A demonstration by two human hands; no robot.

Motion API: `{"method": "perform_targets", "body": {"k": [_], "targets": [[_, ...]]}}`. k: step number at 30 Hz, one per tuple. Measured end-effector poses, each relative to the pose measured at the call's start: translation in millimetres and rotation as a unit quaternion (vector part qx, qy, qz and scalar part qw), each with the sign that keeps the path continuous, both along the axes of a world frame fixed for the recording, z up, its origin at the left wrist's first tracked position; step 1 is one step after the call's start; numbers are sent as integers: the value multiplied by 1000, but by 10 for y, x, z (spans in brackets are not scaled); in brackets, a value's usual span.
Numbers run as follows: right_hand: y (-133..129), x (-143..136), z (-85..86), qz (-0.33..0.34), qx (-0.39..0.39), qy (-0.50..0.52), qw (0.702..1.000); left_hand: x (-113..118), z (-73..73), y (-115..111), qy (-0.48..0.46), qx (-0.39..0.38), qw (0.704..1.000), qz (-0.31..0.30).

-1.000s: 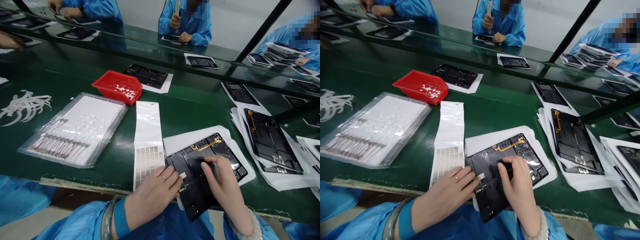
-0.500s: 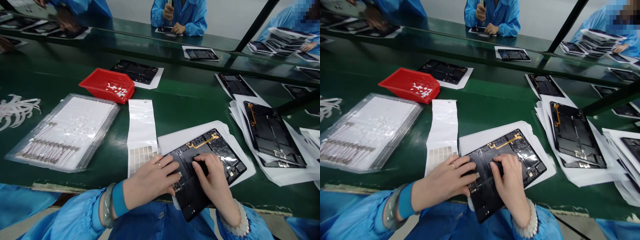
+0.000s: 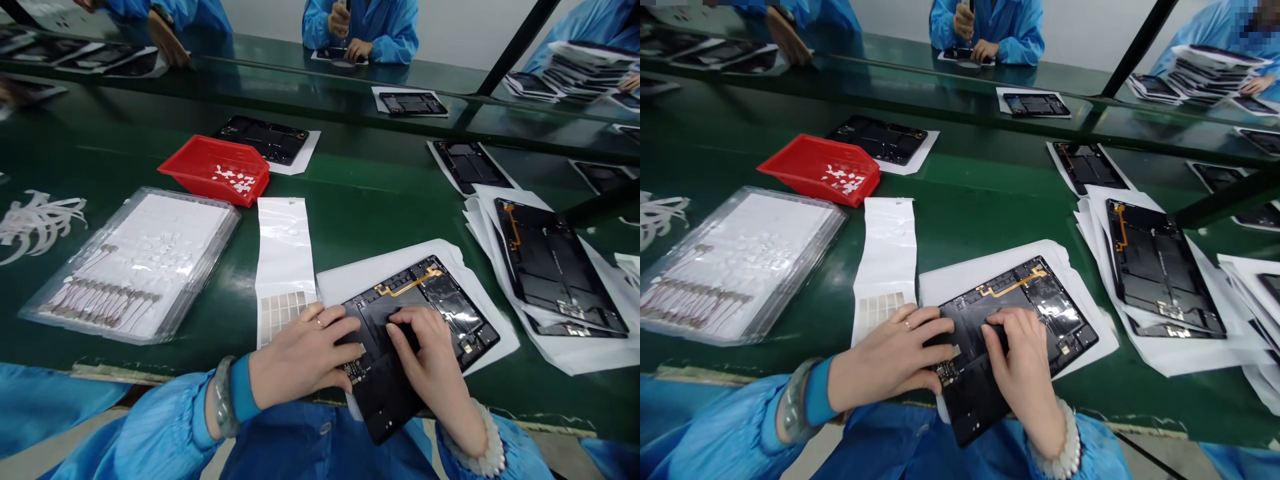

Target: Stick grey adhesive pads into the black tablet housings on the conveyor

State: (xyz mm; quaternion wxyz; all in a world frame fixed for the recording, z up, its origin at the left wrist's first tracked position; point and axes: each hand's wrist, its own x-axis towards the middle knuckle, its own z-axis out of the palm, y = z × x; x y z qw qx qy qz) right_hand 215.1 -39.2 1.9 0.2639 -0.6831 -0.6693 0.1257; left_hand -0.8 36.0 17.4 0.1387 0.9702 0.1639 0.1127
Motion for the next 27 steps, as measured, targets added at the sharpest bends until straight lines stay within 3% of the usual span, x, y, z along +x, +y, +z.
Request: {"method": "perform_targets", "body": {"k": [14,27], "targets": [[10,-8,16,2,8,3,1000,-52,-44,30,-9,56,998,28],[-2,-11,14,7,10,1,1000,8,-30,78,2,-52,998,-20]]}}
